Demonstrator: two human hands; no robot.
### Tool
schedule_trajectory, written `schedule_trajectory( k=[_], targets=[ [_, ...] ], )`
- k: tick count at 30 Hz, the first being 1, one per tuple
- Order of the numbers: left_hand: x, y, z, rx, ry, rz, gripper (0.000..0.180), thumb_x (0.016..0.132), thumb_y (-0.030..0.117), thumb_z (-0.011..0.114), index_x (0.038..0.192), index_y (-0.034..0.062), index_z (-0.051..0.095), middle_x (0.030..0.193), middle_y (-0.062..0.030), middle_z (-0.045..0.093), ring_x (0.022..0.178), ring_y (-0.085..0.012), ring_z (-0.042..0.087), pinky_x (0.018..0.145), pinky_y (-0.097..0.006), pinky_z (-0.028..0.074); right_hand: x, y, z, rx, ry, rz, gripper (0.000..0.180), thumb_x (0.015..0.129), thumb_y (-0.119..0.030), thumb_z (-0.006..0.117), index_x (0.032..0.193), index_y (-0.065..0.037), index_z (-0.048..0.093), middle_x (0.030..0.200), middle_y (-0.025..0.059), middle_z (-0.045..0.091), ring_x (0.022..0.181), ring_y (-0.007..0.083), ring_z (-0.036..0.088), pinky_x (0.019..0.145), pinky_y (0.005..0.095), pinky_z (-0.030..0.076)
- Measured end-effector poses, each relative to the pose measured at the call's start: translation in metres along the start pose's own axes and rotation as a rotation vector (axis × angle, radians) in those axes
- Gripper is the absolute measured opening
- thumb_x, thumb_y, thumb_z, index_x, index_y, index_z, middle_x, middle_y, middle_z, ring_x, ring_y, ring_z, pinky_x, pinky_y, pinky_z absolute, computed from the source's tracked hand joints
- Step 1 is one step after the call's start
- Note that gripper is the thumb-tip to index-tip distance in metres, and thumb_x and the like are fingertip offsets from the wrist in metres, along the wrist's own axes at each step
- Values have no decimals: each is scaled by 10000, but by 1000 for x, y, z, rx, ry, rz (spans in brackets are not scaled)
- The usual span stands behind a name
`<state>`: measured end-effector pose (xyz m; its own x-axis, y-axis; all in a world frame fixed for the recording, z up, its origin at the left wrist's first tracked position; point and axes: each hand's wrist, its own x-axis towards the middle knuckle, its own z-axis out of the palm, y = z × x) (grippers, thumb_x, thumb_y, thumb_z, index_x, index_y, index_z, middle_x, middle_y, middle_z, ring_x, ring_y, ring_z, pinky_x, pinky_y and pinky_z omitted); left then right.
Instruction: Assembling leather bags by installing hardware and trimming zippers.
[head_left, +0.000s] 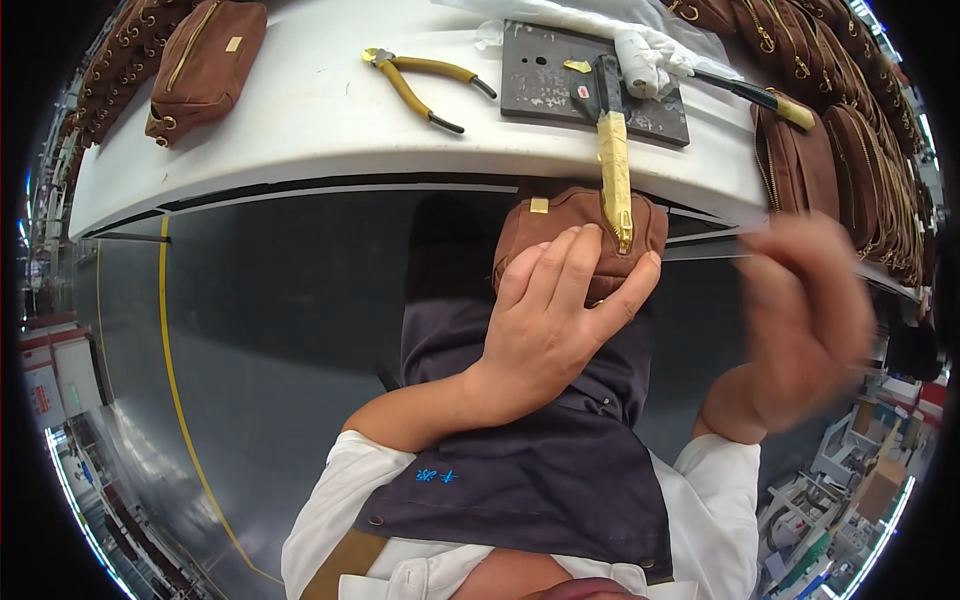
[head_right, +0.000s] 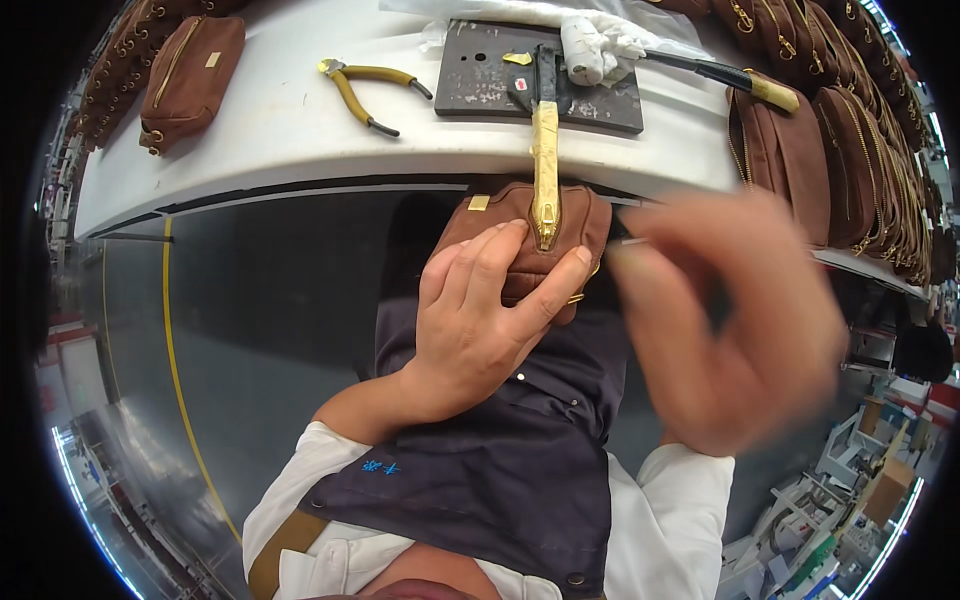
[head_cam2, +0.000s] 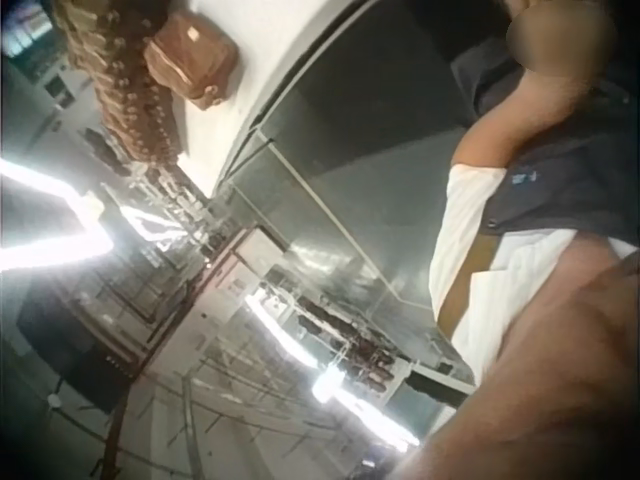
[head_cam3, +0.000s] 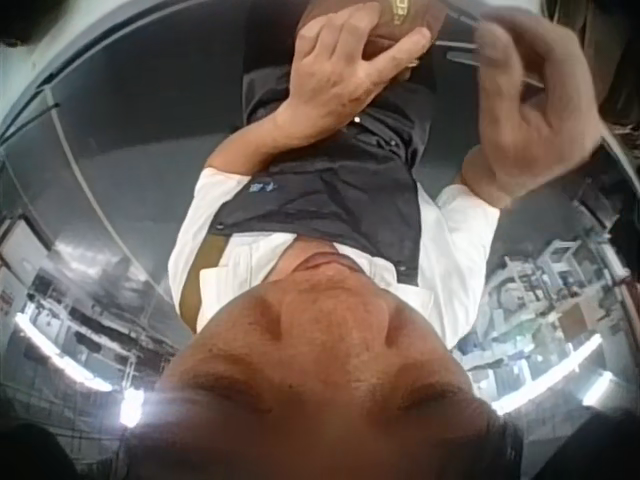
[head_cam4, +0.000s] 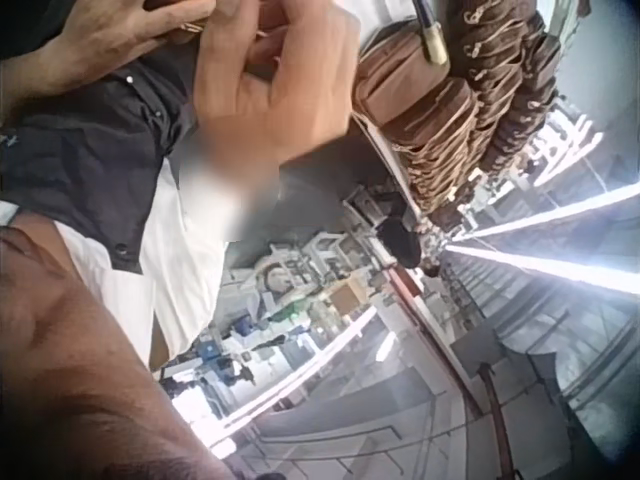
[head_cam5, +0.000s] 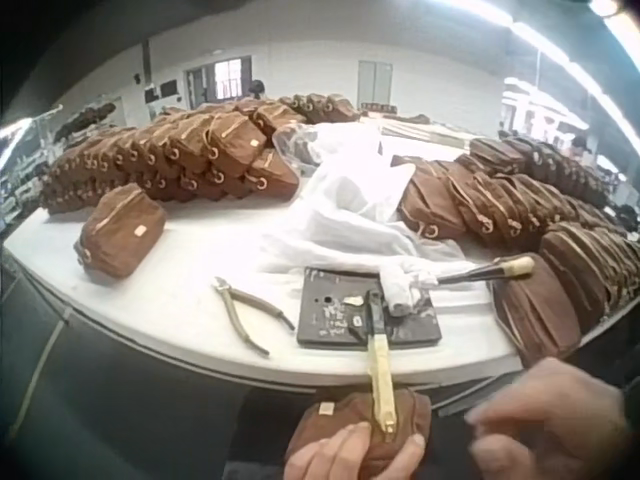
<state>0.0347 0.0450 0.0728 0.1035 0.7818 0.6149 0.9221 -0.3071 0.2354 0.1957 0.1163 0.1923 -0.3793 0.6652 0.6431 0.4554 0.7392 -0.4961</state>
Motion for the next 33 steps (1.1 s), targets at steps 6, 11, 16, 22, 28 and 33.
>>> schedule_trajectory(
  k=[6,11,16,22,28,33],
  targets=[
    [0,-13,-20,-291,-103,-29,511,752,192,809,1252,190,705,1331,-169,567,1148,-304,618,997,-414,459,-29,46,59,239,-349,614,423,907,-197,751,1269,-35,603,788,24,519,749,104,559,612,267,433],
    [7,-38,-63,-802,34,66,414,722,131,826,1129,121,752,1267,-186,627,1099,-314,642,927,-408,514,-44,51,69,851,-60,735,451,902,52,653,1337,8,546,1123,33,501,899,104,569,827,248,514],
    [-1,-27,-93,-1315,-104,55,386,725,125,820,1104,111,747,1228,-178,631,1066,-305,643,902,-401,515,-51,48,55,926,-205,601,349,831,109,617,1174,46,637,977,23,569,933,92,520,809,213,433],
    [1,-15,-92,-1491,-76,102,352,728,118,814,1073,99,741,1181,-167,636,1027,-295,645,873,-392,516,-74,37,31,770,-379,403,375,624,141,492,858,10,755,801,63,623,711,118,525,640,245,398],
    [1,-20,-93,-1565,-33,179,319,732,110,808,1042,86,735,1133,-157,641,987,-284,646,843,-383,517,-77,35,30,770,-588,421,384,647,154,508,896,6,760,798,70,612,722,175,583,650,288,453],
    [-4,-23,-95,-1600,10,205,292,734,104,803,1016,76,730,1094,-149,645,955,-275,647,818,-375,518,-85,36,42,674,-750,425,409,660,166,524,936,-21,761,824,54,578,687,166,584,606,275,453]
  ],
)
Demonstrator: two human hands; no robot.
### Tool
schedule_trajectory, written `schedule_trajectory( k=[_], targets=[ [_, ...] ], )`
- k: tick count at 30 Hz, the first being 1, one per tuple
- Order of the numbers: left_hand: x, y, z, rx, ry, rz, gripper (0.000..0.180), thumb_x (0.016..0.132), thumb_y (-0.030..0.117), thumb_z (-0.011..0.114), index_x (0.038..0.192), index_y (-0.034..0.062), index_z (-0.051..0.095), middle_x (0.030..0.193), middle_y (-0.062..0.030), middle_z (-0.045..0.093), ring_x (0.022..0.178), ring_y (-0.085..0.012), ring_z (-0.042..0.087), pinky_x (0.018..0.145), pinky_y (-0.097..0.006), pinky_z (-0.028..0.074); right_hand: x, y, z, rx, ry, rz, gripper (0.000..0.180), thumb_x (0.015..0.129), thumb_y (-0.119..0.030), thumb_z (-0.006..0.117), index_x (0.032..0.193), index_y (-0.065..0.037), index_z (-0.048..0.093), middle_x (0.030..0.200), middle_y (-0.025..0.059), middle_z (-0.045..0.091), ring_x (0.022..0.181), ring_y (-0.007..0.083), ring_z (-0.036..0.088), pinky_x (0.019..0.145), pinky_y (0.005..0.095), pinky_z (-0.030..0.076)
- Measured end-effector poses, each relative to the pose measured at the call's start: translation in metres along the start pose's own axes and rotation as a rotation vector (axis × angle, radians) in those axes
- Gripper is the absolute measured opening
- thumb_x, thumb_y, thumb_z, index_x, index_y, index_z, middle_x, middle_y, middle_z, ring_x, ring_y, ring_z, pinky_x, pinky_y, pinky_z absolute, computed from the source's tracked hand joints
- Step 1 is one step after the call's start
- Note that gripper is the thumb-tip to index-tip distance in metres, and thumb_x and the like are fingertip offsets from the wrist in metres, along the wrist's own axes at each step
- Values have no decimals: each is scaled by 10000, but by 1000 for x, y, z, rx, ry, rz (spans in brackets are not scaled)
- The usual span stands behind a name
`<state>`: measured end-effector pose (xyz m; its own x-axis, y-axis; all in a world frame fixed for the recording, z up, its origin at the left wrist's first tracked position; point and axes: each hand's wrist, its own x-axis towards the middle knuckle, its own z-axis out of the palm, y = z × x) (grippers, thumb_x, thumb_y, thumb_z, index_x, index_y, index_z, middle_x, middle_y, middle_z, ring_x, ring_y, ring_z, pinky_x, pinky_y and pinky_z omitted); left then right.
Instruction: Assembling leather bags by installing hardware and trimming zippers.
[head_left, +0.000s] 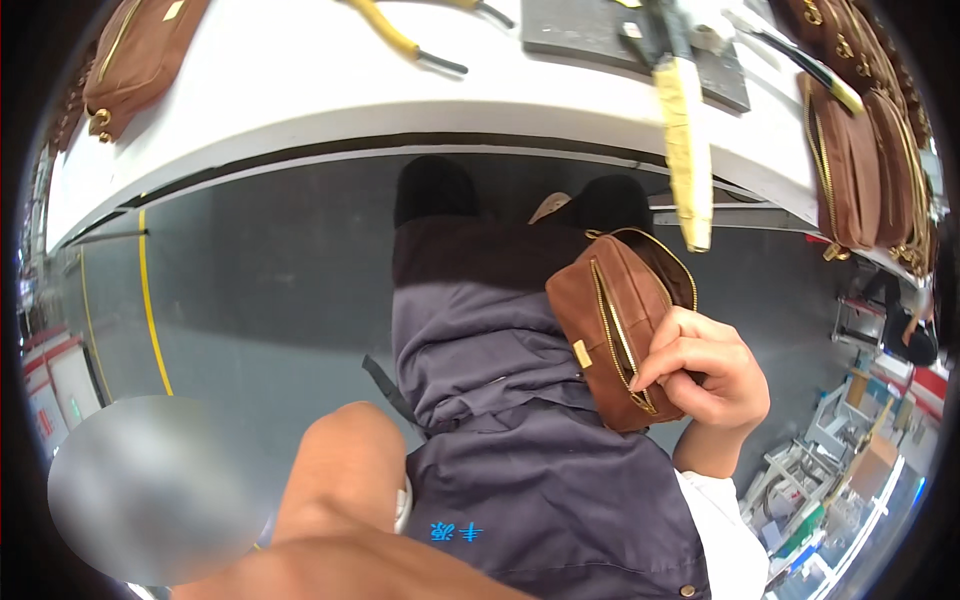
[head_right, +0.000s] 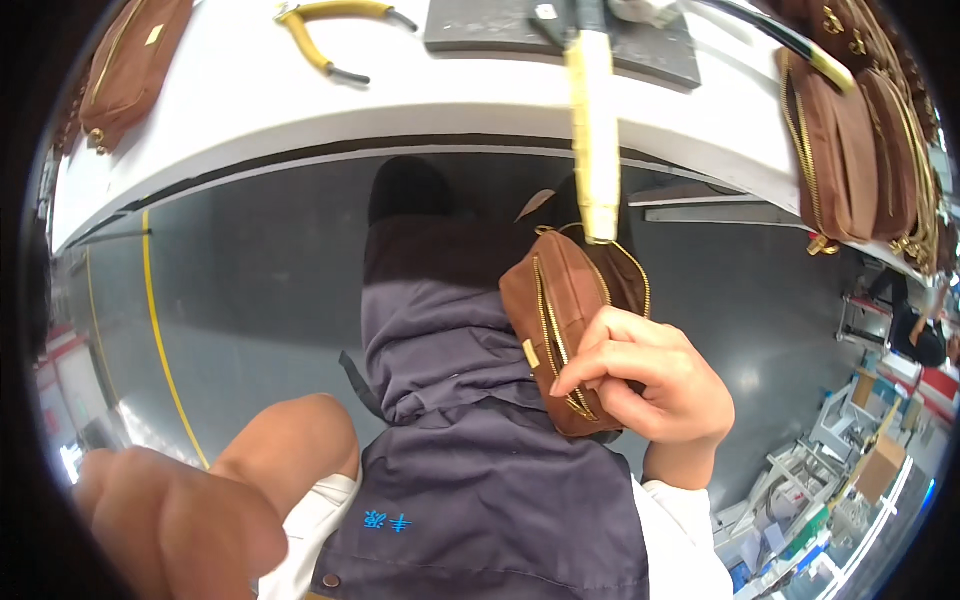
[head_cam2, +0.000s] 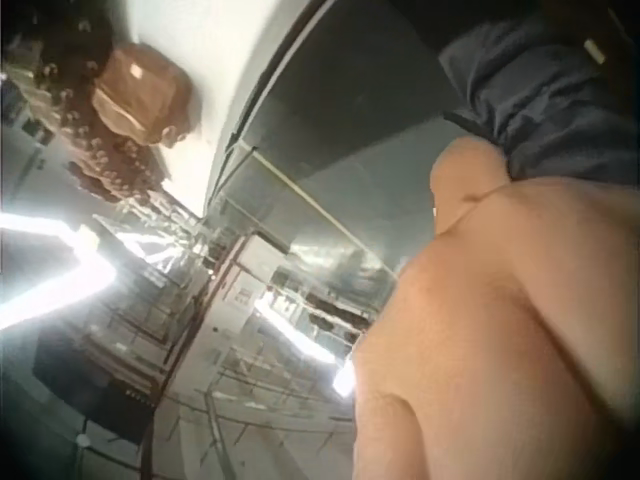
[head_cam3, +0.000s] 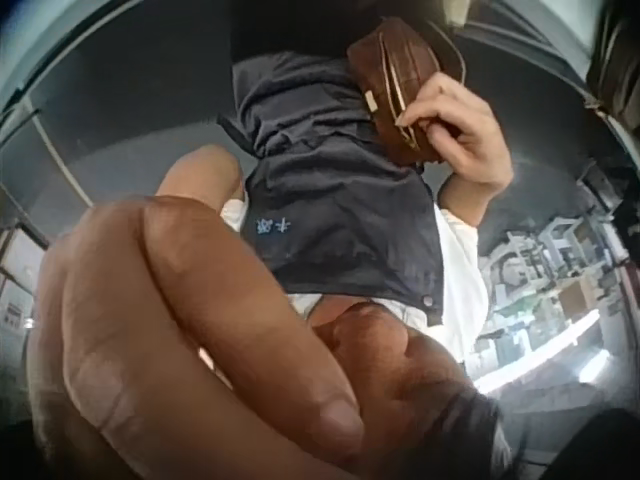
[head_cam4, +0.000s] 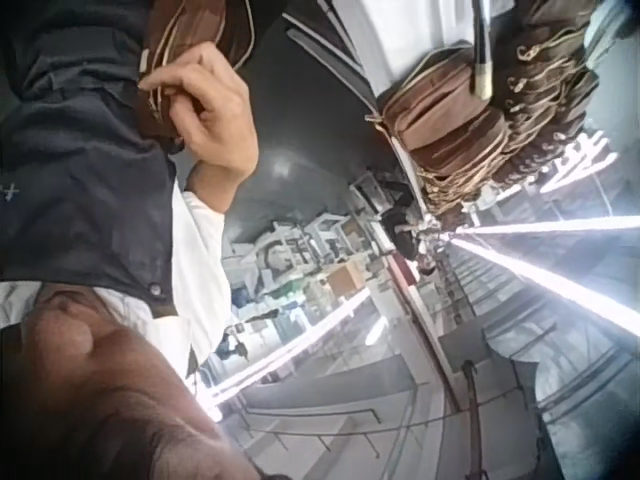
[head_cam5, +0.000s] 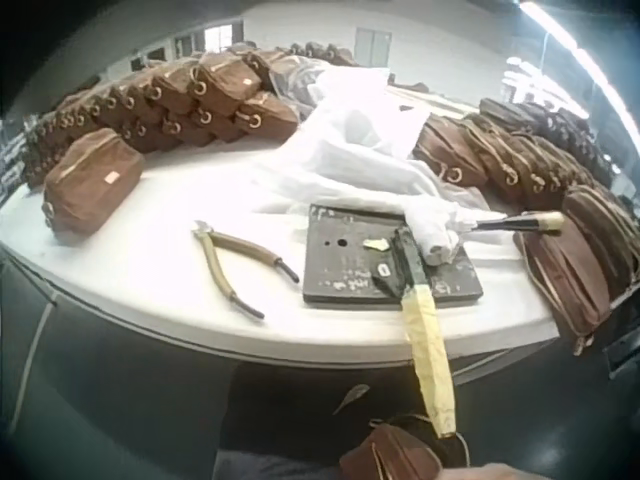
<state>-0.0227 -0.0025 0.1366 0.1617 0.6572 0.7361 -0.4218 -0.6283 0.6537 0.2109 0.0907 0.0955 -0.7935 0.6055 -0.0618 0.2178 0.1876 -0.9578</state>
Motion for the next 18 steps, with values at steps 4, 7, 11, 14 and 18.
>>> schedule_trajectory(
  k=[4,7,11,14,18],
  targets=[
    [-2,2,5,-18,18,35,271,737,99,799,995,68,726,1063,-142,649,928,-268,648,799,-369,519,2,9,3,6,-98,-7,392,674,165,529,938,-18,756,827,52,582,680,163,583,599,283,461],
    [-4,3,8,-21,50,44,255,738,95,795,980,62,723,1039,-137,651,909,-263,648,784,-365,519,4,10,3,-26,-103,20,393,678,171,521,935,-16,752,827,51,576,680,162,580,597,278,457],
    [-4,5,10,-28,61,76,233,740,90,791,959,54,718,1007,-130,655,882,-256,649,764,-359,520,9,10,4,-9,-103,6,389,711,170,504,952,-16,746,814,54,575,690,155,573,607,279,455],
    [-4,8,9,-44,56,117,218,742,86,788,944,48,715,984,-125,657,863,-251,650,749,-354,520,10,13,7,24,-110,18,381,722,169,501,954,-9,744,816,56,579,693,154,568,617,281,458],
    [-6,11,7,-42,66,127,198,744,81,784,923,40,711,952,-118,661,837,-244,651,729,-348,521,10,16,6,12,-135,32,364,729,168,507,948,-1,743,830,52,573,721,151,567,638,272,457]
  ],
)
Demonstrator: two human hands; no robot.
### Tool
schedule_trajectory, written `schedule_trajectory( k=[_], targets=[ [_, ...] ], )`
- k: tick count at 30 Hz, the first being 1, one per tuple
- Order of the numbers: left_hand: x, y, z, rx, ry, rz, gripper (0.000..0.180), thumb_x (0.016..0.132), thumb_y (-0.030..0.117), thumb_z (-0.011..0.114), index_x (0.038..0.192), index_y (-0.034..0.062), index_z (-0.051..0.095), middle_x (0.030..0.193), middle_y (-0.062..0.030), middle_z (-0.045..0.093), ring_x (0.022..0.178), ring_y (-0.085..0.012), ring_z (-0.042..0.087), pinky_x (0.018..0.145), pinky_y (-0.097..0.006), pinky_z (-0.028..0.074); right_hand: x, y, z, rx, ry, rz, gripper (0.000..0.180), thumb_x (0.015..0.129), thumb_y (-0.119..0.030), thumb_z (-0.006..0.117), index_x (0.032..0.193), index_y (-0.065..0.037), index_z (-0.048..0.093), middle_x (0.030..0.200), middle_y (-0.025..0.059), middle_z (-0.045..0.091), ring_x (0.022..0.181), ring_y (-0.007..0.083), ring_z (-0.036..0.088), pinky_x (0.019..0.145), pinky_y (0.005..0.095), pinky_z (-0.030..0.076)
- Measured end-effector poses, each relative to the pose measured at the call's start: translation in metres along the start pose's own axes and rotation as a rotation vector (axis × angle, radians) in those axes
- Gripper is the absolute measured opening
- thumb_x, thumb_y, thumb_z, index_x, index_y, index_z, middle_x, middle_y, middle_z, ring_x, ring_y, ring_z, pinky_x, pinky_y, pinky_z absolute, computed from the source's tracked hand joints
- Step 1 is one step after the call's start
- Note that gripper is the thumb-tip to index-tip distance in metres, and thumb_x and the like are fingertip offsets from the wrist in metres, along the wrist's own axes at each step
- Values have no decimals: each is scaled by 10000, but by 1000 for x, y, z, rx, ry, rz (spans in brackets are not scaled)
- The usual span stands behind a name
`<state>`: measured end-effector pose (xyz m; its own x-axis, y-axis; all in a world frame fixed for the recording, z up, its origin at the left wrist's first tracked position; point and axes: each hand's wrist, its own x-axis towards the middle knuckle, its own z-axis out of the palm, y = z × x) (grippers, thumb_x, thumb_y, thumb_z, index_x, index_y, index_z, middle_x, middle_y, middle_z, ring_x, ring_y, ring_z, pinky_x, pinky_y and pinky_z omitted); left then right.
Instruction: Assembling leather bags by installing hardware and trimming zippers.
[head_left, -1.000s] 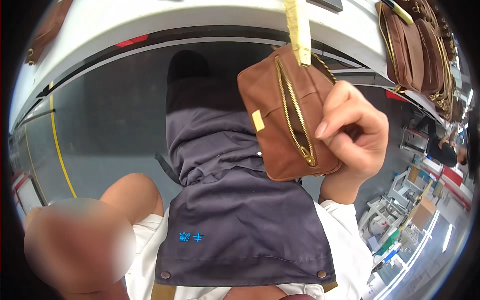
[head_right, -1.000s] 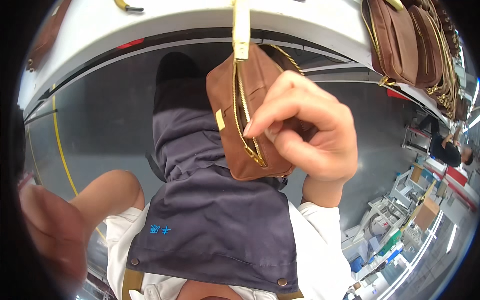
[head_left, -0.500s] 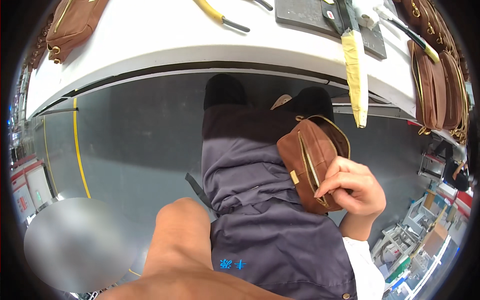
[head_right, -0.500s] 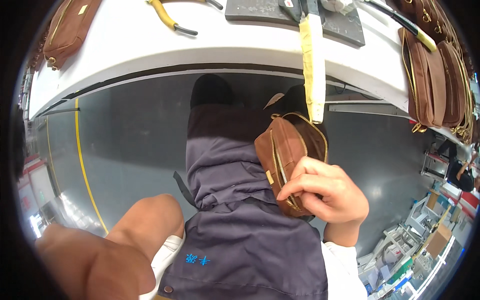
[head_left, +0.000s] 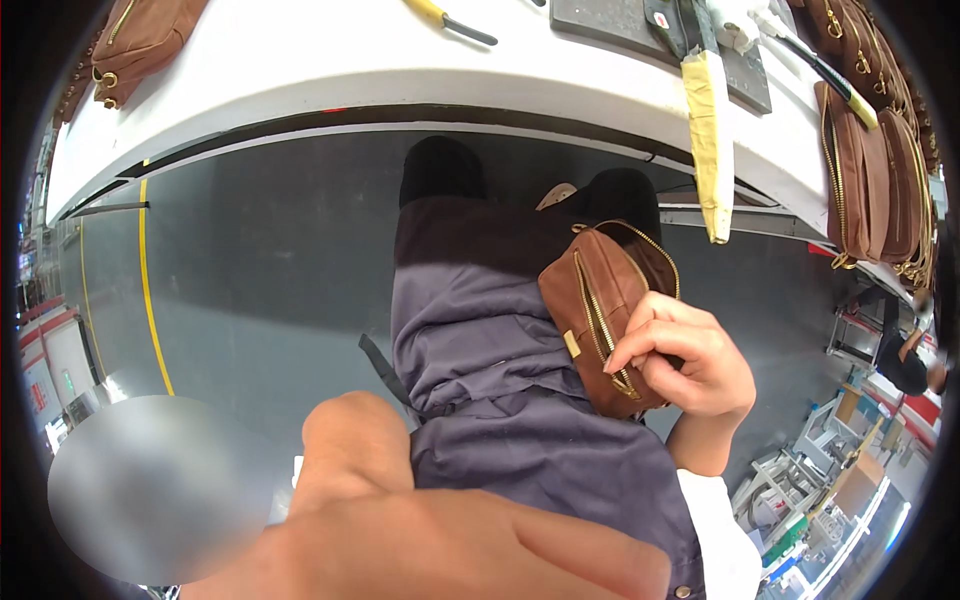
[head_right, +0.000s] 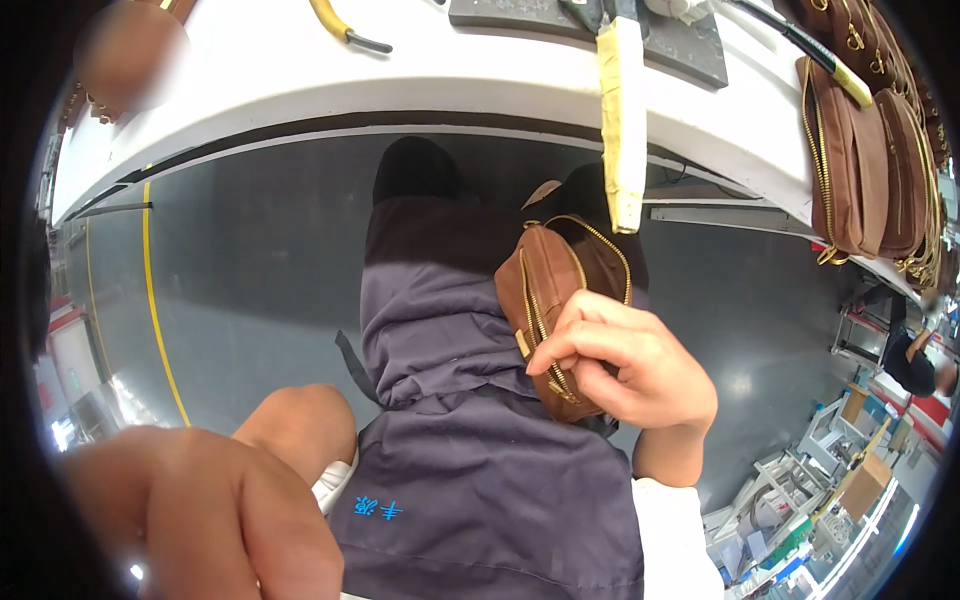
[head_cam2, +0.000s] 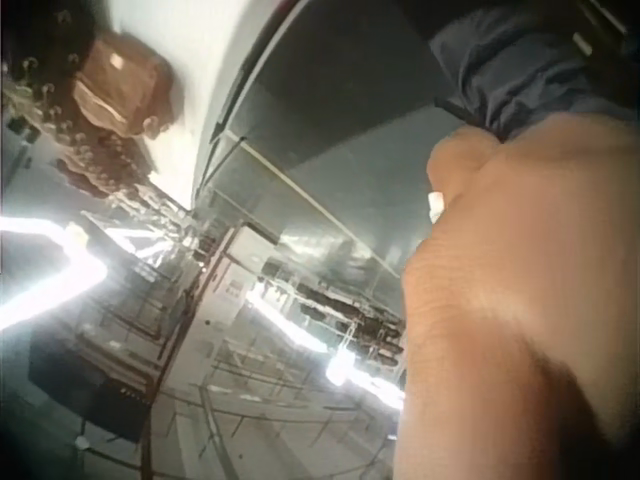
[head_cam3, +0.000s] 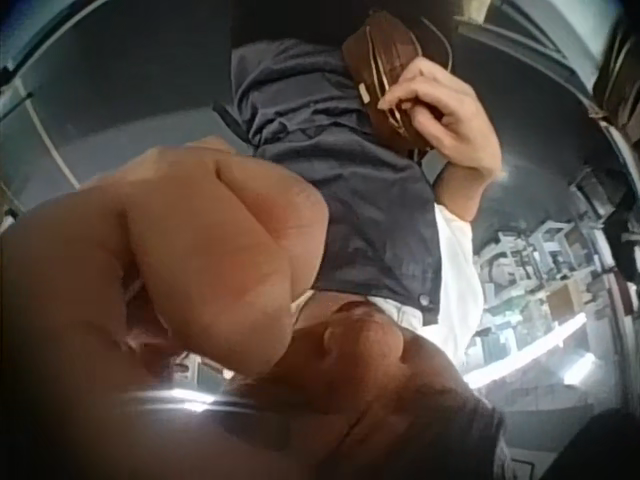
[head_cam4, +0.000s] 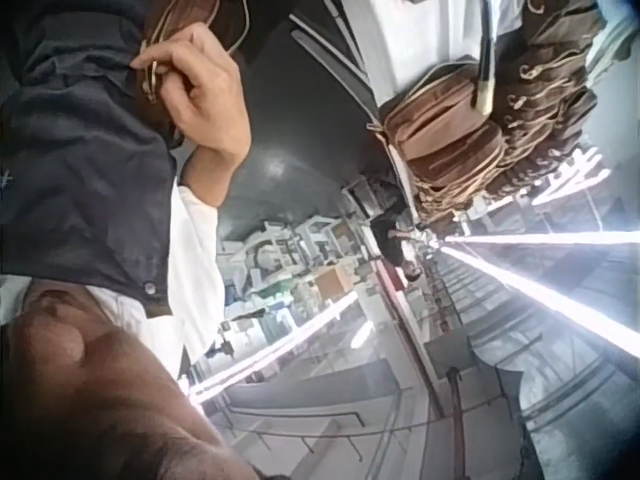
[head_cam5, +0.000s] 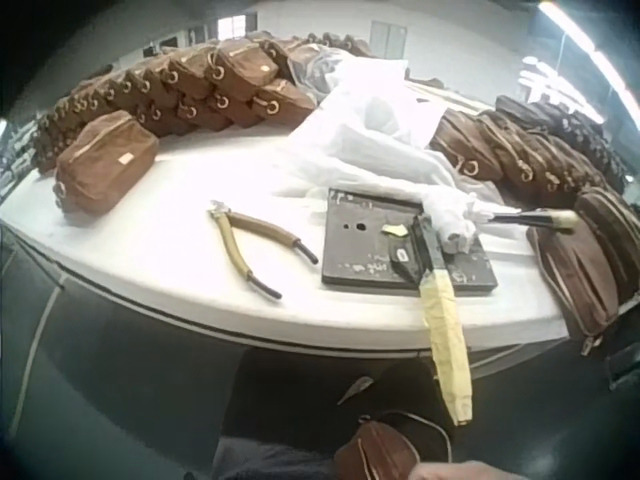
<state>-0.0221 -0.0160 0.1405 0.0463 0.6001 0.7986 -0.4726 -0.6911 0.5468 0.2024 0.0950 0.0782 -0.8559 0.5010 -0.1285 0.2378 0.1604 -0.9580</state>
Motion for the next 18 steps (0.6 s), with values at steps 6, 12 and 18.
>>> schedule_trajectory(
  k=[6,12,18],
  targets=[
    [3,-2,-1,56,-2,-24,168,747,73,778,892,27,705,905,-108,666,797,-233,652,700,-339,522,1,2,2,12,4,8,358,736,166,506,942,-3,745,837,53,574,729,151,565,652,270,456],
    [10,-3,1,75,5,-71,142,751,66,772,861,15,699,858,-98,671,758,-223,653,670,-330,523,8,4,2,23,20,8,349,707,158,500,906,-1,740,820,59,590,732,158,569,659,275,459],
    [-2,-5,0,218,117,-269,119,754,58,765,830,3,693,810,-88,676,718,-212,655,640,-321,524,7,7,6,35,47,-26,348,717,137,482,939,-2,712,841,74,609,755,167,582,693,283,477]
  ],
)
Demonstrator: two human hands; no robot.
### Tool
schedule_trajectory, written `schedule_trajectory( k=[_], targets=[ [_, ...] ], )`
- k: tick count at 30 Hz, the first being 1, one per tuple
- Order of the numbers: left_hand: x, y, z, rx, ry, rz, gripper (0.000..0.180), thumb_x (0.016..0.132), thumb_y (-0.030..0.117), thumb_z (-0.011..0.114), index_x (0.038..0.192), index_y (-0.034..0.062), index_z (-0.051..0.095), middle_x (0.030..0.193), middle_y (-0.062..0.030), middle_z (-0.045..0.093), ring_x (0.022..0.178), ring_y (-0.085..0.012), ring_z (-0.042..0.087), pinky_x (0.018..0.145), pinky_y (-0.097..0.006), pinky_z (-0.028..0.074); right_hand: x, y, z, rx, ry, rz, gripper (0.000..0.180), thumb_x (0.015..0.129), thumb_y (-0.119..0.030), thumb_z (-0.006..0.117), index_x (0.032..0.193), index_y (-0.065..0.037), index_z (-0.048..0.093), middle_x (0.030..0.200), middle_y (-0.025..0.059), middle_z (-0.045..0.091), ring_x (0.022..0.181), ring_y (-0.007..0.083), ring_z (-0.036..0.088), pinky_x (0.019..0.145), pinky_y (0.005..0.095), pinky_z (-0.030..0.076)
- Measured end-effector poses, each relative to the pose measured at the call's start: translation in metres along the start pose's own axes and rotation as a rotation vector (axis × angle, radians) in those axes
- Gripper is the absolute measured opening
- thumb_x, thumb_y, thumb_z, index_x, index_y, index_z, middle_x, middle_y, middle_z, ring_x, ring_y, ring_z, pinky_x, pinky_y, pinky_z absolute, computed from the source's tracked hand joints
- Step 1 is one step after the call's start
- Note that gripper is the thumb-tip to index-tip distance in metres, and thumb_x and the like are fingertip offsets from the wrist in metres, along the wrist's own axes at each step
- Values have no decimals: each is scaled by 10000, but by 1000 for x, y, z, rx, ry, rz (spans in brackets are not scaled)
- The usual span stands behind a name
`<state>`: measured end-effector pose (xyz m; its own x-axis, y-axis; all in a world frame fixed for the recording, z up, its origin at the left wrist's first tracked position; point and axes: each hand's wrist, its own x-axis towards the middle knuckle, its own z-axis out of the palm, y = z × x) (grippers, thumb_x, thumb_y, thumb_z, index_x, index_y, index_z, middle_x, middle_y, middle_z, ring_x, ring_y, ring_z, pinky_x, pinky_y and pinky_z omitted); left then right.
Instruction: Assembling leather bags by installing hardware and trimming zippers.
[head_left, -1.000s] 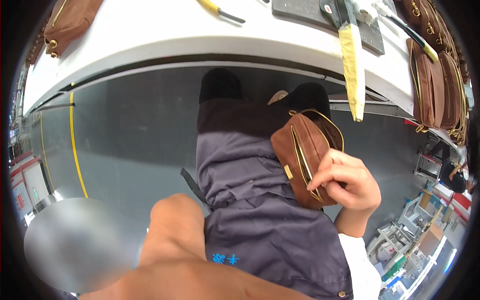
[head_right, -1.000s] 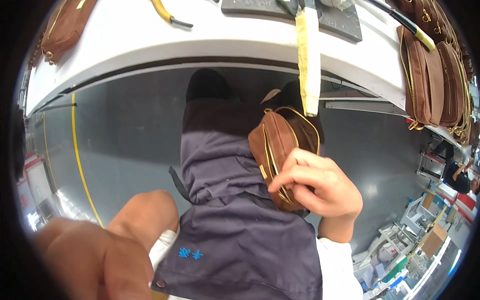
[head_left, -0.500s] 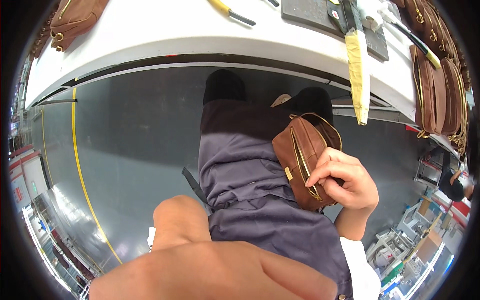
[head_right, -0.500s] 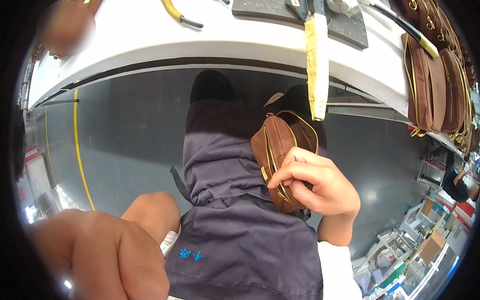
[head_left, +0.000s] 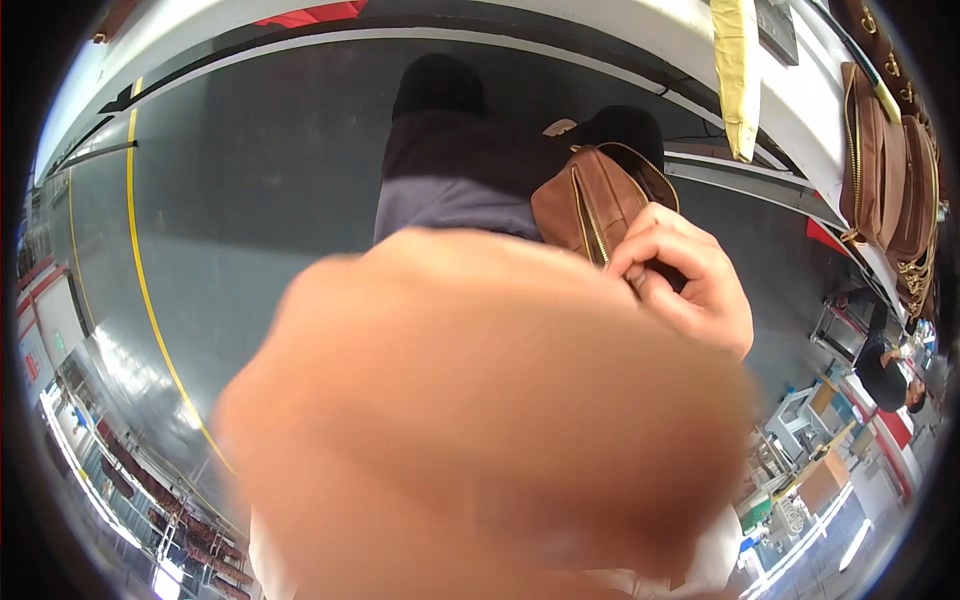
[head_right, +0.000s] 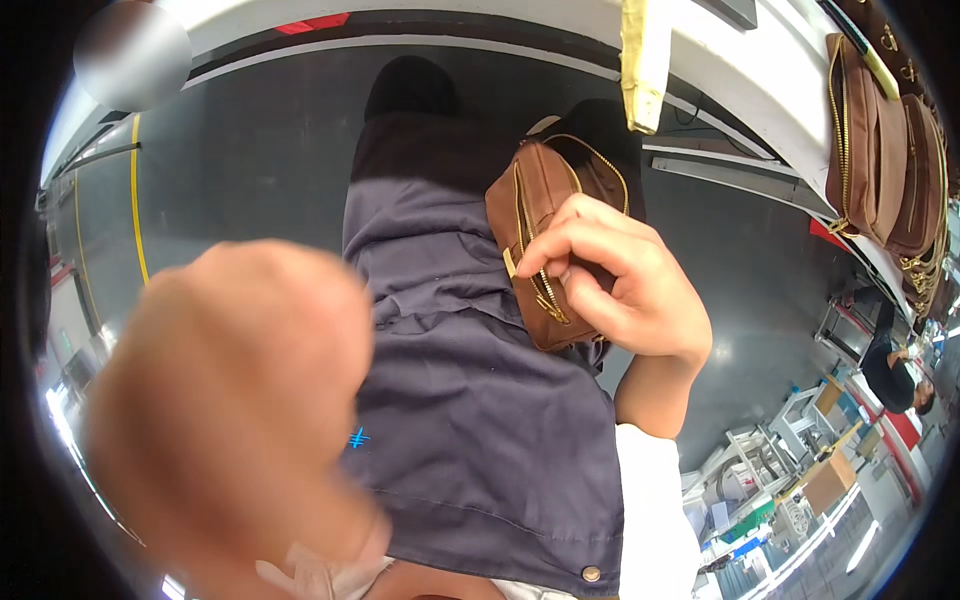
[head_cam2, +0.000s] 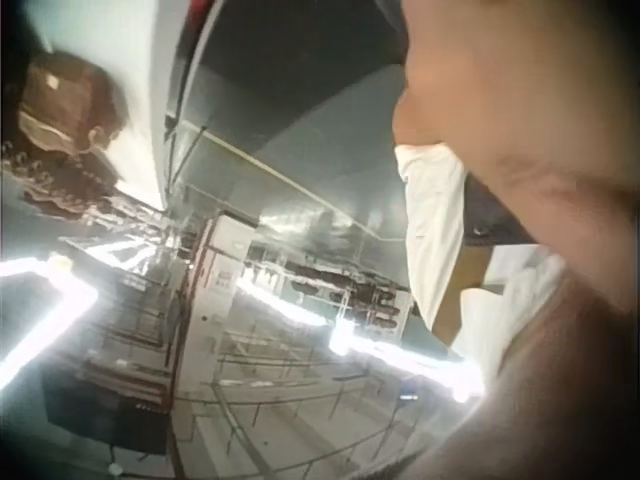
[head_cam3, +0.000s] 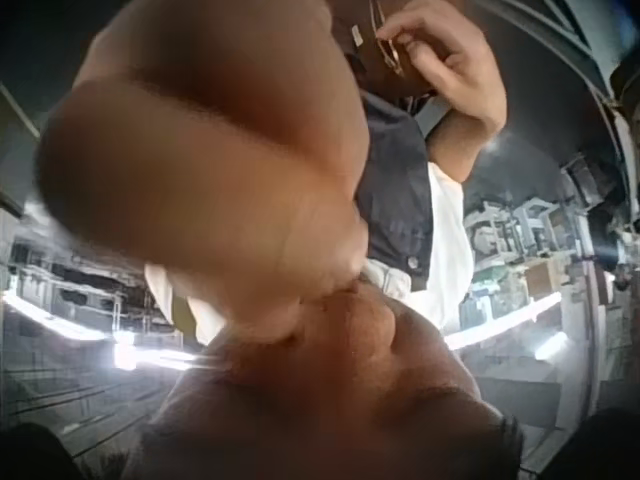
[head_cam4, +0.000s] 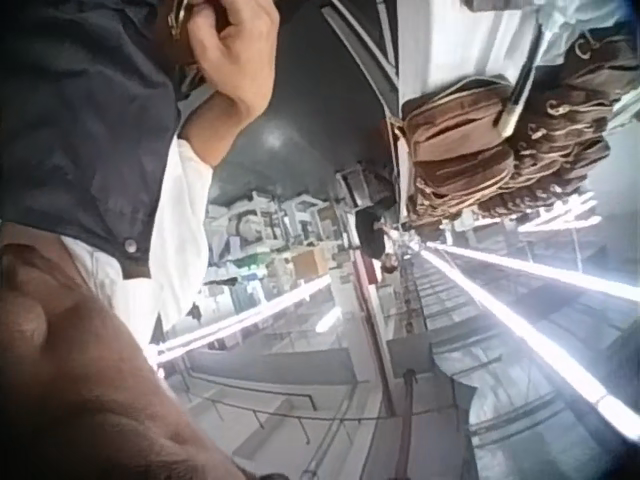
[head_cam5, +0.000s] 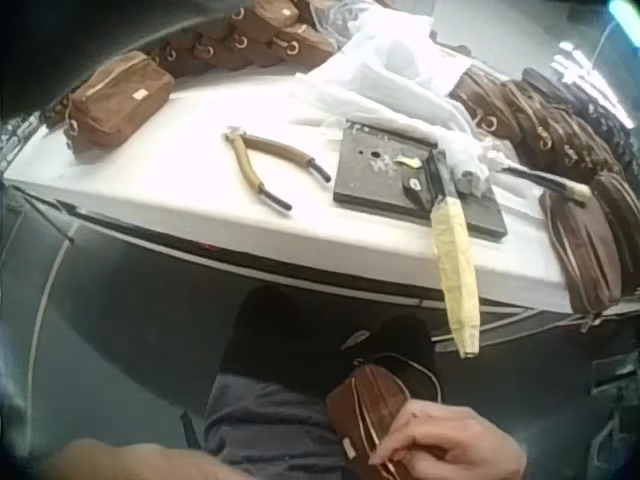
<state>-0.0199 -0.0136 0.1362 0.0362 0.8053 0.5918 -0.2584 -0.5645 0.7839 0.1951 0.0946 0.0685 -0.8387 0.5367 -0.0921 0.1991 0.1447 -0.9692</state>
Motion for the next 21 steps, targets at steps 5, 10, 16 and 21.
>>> schedule_trajectory(
  k=[5,10,16,21],
  targets=[
    [-7,-70,-29,272,-7,-572,172,785,77,770,923,2,701,889,-94,697,800,-236,665,742,-325,530,6,-1,-9,-65,13,-57,302,685,138,483,895,13,662,828,69,597,725,161,565,672,290,476],
    [-26,-96,-43,536,-326,-455,661,687,276,892,1268,59,662,1237,-123,602,1143,-315,539,976,-421,465,19,0,-11,120,-55,-155,217,627,99,501,788,-2,605,755,61,588,661,163,557,615,277,458],
    [-27,-90,-52,737,-402,-477,451,659,220,881,1004,45,648,979,-104,584,929,-304,549,828,-404,485,32,0,-4,78,-85,-264,210,659,92,584,831,-4,656,770,70,633,678,182,605,597,280,470],
    [-34,-82,-63,583,-244,-768,339,774,191,839,834,16,556,677,-110,540,590,-285,531,596,-366,467,38,9,7,-509,588,-277,213,749,65,732,939,-18,685,876,78,632,731,194,600,629,297,495]
  ],
)
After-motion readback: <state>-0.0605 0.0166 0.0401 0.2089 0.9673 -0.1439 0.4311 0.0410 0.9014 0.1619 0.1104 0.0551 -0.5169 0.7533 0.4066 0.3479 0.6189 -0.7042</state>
